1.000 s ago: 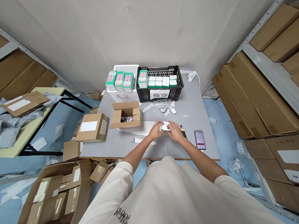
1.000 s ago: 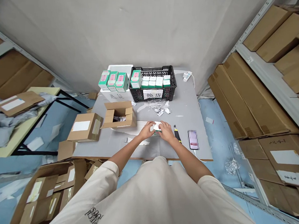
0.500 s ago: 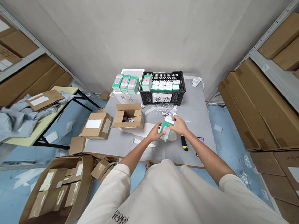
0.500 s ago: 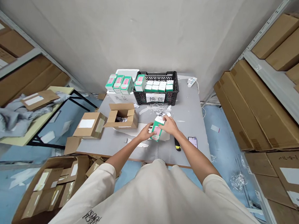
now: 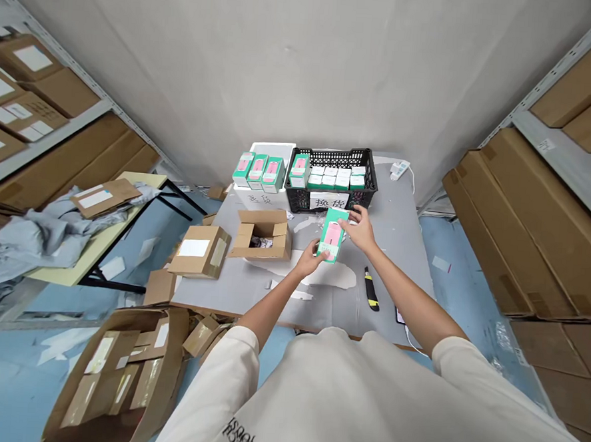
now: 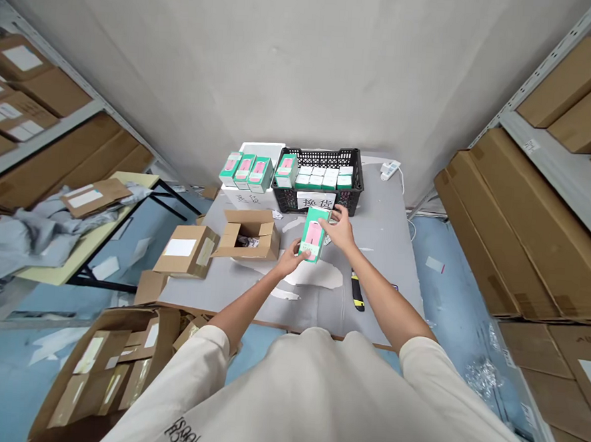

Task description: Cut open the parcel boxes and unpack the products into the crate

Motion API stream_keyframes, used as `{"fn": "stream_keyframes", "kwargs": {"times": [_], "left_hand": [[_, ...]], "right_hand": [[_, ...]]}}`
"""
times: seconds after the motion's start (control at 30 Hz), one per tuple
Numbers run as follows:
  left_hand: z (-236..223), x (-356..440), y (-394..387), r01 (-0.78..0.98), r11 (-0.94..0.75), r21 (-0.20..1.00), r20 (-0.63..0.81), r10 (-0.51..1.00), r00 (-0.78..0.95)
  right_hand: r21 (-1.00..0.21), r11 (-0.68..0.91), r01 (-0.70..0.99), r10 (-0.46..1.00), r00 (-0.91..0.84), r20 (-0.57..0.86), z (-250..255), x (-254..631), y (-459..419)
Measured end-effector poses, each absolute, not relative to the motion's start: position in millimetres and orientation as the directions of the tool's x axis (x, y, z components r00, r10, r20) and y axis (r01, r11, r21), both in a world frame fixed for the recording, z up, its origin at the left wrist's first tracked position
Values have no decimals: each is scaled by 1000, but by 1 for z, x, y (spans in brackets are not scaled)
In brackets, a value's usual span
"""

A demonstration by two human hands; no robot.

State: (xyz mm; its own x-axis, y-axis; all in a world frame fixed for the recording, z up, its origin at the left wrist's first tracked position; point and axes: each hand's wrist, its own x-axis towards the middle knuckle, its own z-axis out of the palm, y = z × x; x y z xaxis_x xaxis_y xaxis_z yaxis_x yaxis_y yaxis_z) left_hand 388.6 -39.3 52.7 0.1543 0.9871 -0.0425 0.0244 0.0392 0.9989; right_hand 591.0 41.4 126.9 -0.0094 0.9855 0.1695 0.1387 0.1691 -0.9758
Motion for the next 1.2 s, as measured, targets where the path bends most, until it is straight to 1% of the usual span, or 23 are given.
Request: {"fn": "stream_keyframes", "kwargs": {"times": [0.07,0.17,0.23,0.33,0.4,0.47,0.57,0.63,0.73,0.8,1.07,1.2], "left_hand": [[55,387,-27,-12,83,996,-82,992,94],[62,380,-5,-32,166,986,-164,986,42],[68,373,11,-3,148,989,-148,989,13],[77,362,37,77,59,995,-59,998,-6],[81,357,54,120,40,992,-40,999,-7],[85,353,71,131,12,991,-11,1000,-12],[89,350,95,120,-44,992,44,999,2],[90,349,111,140,-50,989,53,998,-17],[90,346,131,217,-13,976,35,994,-101],[89,345,142,237,17,971,14,991,-130],[80,344,179,137,59,989,-44,993,-111],[76,341,188,104,89,991,-79,992,-95]], "right_hand": [[-974,175,141,984,-45,171,116,578,34],[-953,143,265,988,-97,122,98,560,20],[-949,120,290,987,-134,84,88,550,16],[-976,46,214,983,-183,6,84,537,26],[-991,-49,125,987,-145,-67,87,528,43],[-991,-128,42,989,-64,-131,92,520,67],[-983,-183,-14,983,14,-183,102,508,104],[-976,-216,-38,975,52,-218,108,501,127],[-963,-257,-76,959,104,-264,113,492,157],[-956,-278,-91,949,129,-288,114,486,175],[-935,-320,-156,929,140,-341,109,465,236],[-931,-342,-125,924,132,-358,101,458,249]]}}
